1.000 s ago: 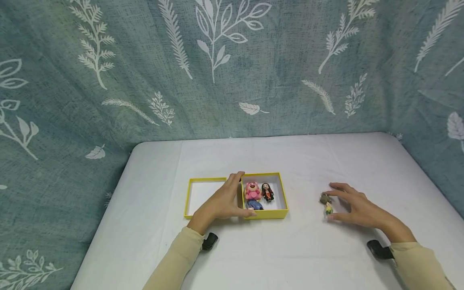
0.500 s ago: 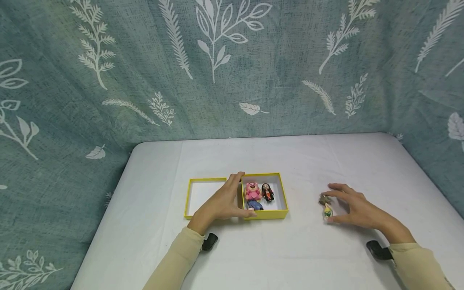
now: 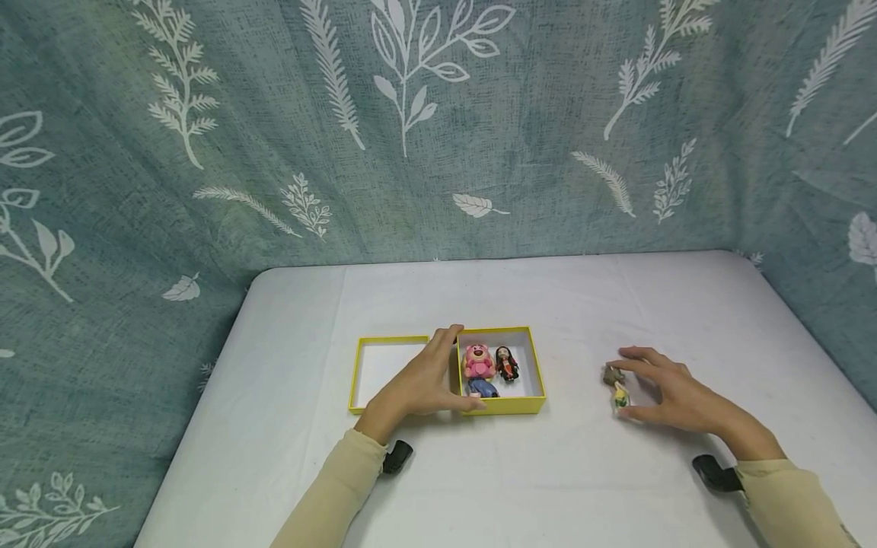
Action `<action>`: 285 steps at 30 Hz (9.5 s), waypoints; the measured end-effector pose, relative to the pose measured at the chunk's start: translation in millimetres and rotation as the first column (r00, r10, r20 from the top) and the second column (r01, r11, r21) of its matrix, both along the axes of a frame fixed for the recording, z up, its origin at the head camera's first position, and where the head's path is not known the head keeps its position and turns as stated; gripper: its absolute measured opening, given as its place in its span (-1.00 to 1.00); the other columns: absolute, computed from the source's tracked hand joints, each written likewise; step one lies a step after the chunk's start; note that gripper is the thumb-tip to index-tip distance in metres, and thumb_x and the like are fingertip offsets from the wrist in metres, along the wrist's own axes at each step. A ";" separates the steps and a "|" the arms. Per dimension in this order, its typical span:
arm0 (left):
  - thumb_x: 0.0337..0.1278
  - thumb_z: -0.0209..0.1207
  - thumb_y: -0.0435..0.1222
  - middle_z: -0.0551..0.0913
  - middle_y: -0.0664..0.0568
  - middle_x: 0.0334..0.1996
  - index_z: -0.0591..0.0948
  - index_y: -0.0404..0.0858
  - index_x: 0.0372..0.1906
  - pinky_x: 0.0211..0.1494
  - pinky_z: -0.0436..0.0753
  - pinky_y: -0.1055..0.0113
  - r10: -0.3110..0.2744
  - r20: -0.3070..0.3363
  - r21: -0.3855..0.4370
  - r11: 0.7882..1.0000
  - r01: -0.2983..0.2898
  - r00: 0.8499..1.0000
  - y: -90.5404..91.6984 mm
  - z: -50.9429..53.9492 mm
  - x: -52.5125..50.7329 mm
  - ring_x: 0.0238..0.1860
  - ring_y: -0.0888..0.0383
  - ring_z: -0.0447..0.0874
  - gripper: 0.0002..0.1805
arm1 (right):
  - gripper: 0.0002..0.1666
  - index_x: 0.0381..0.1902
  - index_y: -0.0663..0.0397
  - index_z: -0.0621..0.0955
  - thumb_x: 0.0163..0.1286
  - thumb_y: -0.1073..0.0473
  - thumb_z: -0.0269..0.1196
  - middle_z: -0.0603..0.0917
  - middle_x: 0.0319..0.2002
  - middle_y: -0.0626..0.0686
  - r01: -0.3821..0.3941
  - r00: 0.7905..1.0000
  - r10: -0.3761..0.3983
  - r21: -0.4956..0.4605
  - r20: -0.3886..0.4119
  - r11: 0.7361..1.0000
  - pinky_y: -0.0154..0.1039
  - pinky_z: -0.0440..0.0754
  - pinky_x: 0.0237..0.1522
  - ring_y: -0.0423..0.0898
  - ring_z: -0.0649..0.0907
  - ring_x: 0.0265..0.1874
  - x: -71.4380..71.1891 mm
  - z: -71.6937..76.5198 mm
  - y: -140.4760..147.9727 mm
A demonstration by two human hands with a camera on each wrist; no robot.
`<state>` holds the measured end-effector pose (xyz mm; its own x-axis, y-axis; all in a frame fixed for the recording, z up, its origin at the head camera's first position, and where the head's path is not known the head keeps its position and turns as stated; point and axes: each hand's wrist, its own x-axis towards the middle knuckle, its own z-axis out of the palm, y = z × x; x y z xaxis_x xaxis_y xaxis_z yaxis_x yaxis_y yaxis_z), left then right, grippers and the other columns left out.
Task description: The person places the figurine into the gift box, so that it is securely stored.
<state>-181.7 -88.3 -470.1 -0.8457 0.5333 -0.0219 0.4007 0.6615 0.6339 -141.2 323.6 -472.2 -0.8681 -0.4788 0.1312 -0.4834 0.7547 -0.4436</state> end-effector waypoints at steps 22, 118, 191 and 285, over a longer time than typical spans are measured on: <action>-0.33 0.42 0.31 0.23 -0.02 0.37 -0.06 -0.01 0.54 0.29 0.51 0.07 0.005 -0.002 0.004 1.000 -0.005 1.000 0.3 0.7 1.0 0.23 0.05 0.44 0.33 | -0.19 0.24 0.06 0.53 0.02 0.00 0.54 0.39 0.27 0.28 -0.016 1.000 0.016 -0.012 0.004 1.000 0.34 0.26 -0.03 0.38 0.40 0.20 -4.4 7.1 -1.7; -0.32 0.43 0.31 0.22 -0.04 0.37 -0.08 -0.09 0.54 0.35 0.47 0.05 -0.012 -0.026 0.007 1.000 0.012 1.000 0.1 -0.6 -0.2 0.32 0.01 0.37 0.36 | -0.17 0.34 -0.10 0.47 0.13 -0.12 0.47 0.26 0.43 0.13 -0.204 0.974 0.210 -0.083 0.084 0.976 0.26 0.20 0.18 0.22 0.31 0.35 -42.5 48.4 -108.3; -0.33 0.41 0.34 0.17 -0.01 0.41 -0.10 -0.07 0.55 0.33 0.48 0.04 -0.011 -0.004 0.014 1.000 0.011 1.000 1.2 -1.6 -1.5 0.33 0.01 0.37 0.38 | -0.23 0.30 -0.34 0.51 0.10 -0.02 0.48 0.05 0.49 0.23 -0.439 0.804 0.415 -0.045 0.426 0.897 0.50 0.06 0.25 0.27 0.06 0.46 -79.7 50.8 -128.0; -0.31 0.40 0.33 0.18 -0.06 0.42 -0.08 -0.12 0.55 0.30 0.51 0.04 -0.018 -0.013 0.013 1.000 0.018 1.000 -0.2 -2.6 -1.0 0.33 -0.01 0.38 0.36 | -0.19 0.18 -0.75 0.51 0.02 0.14 0.47 -0.11 0.57 0.09 -0.449 0.825 0.279 0.270 0.492 0.851 0.38 0.05 0.36 0.21 -0.17 0.54 -83.8 63.1 -157.9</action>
